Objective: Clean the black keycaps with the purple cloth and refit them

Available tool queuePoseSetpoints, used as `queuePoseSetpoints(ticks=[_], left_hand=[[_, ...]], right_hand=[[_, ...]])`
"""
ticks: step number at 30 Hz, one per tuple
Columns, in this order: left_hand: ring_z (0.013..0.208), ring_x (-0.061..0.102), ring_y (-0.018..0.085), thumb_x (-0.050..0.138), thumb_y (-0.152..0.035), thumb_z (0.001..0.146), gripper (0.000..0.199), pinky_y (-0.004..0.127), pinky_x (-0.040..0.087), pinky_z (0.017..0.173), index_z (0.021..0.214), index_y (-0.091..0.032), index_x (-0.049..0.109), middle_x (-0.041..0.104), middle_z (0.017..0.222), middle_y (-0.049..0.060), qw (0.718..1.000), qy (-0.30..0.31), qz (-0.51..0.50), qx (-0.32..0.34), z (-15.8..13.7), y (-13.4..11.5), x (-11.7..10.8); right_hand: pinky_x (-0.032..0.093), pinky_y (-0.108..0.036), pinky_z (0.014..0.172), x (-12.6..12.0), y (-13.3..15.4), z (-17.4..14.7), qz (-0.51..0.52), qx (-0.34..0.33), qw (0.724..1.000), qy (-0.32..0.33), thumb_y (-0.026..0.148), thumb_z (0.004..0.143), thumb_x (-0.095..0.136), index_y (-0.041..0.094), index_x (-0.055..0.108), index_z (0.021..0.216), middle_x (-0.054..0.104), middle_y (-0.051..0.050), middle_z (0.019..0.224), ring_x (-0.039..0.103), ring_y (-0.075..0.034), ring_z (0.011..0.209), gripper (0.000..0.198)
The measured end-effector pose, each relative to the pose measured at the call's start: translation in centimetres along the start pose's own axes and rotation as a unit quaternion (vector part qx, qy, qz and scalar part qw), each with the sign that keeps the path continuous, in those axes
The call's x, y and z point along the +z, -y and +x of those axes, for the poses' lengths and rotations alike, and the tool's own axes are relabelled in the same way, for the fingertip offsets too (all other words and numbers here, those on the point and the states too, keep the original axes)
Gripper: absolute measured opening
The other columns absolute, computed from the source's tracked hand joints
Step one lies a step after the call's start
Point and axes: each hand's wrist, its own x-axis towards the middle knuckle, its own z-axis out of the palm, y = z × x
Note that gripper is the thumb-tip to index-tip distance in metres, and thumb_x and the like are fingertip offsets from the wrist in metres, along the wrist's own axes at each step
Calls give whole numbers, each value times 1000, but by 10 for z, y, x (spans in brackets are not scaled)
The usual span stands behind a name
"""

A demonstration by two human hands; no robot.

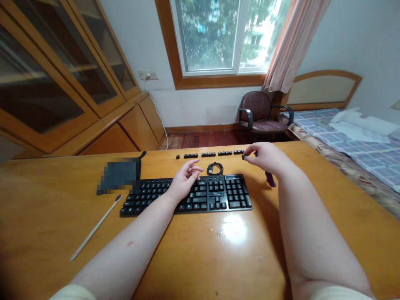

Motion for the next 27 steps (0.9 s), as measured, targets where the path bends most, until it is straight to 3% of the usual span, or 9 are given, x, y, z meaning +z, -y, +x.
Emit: queuePoseSetpoints(ticks=[2, 5, 8, 16, 27], left_hand=[[72, 57, 11, 52, -27, 83, 41, 28, 49, 72, 123, -19, 46, 62, 96, 7, 1000, -2, 3, 1, 0, 0, -1], [70, 57, 10, 52, -28, 83, 41, 28, 49, 72, 123, -19, 46, 62, 96, 7, 1000, -5, 4, 1, 0, 2, -2], [70, 57, 10, 51, -27, 84, 41, 28, 48, 72, 123, -19, 45, 62, 97, 7, 1000, 0, 5, 0, 0, 2, -2], [70, 57, 10, 50, -26, 85, 39, 27, 48, 72, 123, -19, 44, 62, 94, 6, 1000, 4, 9, -3, 1, 2, -2], [70, 56, 10, 50, -27, 85, 40, 27, 48, 72, 123, -19, 44, 62, 93, 6, 1000, 9, 12, -6, 1, 2, -2]], right_hand=[[37, -23, 41, 14, -8, 4, -25, -11, 995, 93, 25, 57, 73, 22, 70, 63, 61, 0, 52, 53, -12, 41, 8], [40, -24, 41, 33, -10, 8, -45, 19, 975, 216, 19, 53, 72, 22, 71, 61, 63, 0, 52, 56, -15, 44, 8], [40, -24, 40, 40, -7, 8, -59, 56, 957, 278, 20, 54, 70, 20, 72, 67, 64, -1, 54, 56, -15, 45, 13], [44, -25, 57, 35, 0, 9, -83, 96, 936, 328, 24, 56, 70, 20, 72, 78, 68, -2, 71, 61, -20, 70, 22], [43, -26, 56, 31, 12, 7, -98, 116, 936, 318, 22, 55, 70, 20, 72, 75, 67, -3, 68, 61, -20, 67, 20]])
